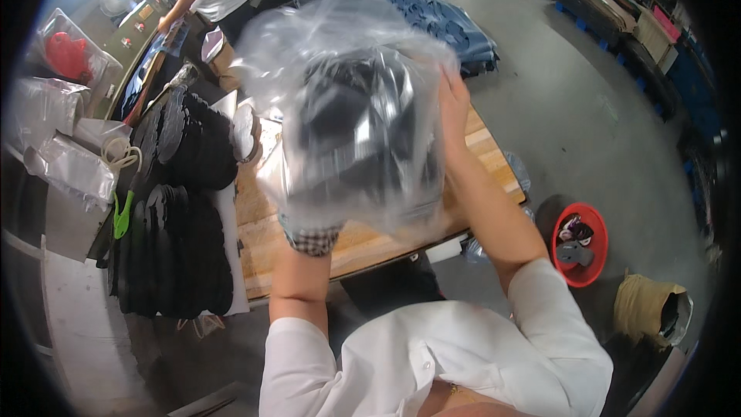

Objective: The person folds black garments on a wooden table, places them into clear plastic bags, and ties the bags shut. The person repeats this process for multiple items, stacking the finished packages on the floor.

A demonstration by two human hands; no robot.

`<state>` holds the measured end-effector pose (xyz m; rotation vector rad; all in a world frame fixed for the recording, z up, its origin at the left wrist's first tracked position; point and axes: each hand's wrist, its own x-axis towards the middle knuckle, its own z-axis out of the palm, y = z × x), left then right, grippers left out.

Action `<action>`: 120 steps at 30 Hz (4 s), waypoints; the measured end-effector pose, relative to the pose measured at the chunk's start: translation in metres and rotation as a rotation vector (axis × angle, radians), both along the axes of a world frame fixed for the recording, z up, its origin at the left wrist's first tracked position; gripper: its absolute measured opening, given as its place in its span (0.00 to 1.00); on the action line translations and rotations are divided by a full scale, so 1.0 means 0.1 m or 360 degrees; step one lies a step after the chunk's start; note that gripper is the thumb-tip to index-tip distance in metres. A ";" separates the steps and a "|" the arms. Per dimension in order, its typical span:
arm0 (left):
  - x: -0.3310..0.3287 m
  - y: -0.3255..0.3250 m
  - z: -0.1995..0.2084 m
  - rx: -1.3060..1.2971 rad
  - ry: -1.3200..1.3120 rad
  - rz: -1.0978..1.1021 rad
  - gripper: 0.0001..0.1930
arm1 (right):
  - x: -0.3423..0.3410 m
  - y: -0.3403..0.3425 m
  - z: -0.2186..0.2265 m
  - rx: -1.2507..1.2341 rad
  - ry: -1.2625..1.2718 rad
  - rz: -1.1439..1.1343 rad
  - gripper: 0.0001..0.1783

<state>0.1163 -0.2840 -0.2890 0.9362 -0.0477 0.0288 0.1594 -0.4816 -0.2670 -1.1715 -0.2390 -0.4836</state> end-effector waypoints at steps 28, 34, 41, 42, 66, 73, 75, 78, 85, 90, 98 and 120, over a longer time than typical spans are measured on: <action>-1.38 0.25 0.77 0.2362 -0.0847 0.0457 0.18 | 0.33 -0.39 -0.04 -0.1069 0.0611 0.1014 0.27; -1.20 -0.22 0.47 0.2855 -0.0901 0.0117 0.26 | 0.83 0.23 -0.42 -0.1464 0.0574 0.0920 0.19; -0.91 0.17 0.47 0.2374 -0.0939 0.0539 0.25 | 1.07 0.63 -0.33 -0.1068 0.0191 0.0306 0.16; -0.72 0.25 0.46 0.2351 -0.0805 0.0683 0.24 | 1.07 0.69 -0.33 -0.1053 0.0122 0.0302 0.17; -1.25 0.36 0.76 0.2614 -0.0947 -0.0541 0.29 | 0.70 0.52 1.34 -0.1183 -0.0653 0.0015 0.18; -1.90 0.25 0.92 0.3313 -0.1265 -0.0348 0.23 | 0.31 0.54 1.24 -0.1801 -0.1521 -0.0026 0.31; -1.93 0.22 0.88 0.3533 -0.1413 -0.0179 0.21 | 0.13 0.63 1.02 -0.2230 -0.1619 -0.0138 0.38; -1.96 0.22 0.89 0.3383 -0.1413 -0.0144 0.16 | -0.01 0.78 0.86 -0.2852 -0.1182 -0.0045 0.42; -1.97 0.37 1.32 0.2987 -0.1326 -0.0012 0.12 | 0.34 0.88 0.96 -0.2641 -0.0698 -0.0015 0.11; -1.81 0.39 1.30 0.2433 -0.1477 0.0260 0.09 | 0.53 0.84 1.04 -0.1316 -0.0754 -0.0143 0.12; -0.76 0.44 1.28 0.1715 -0.0717 0.0125 0.15 | 0.38 0.85 1.19 -0.0707 -0.0272 0.0729 0.21; -0.58 -0.22 2.23 0.2540 -0.1698 0.1328 0.10 | 0.19 1.10 0.58 -0.0637 -0.0744 0.0615 0.26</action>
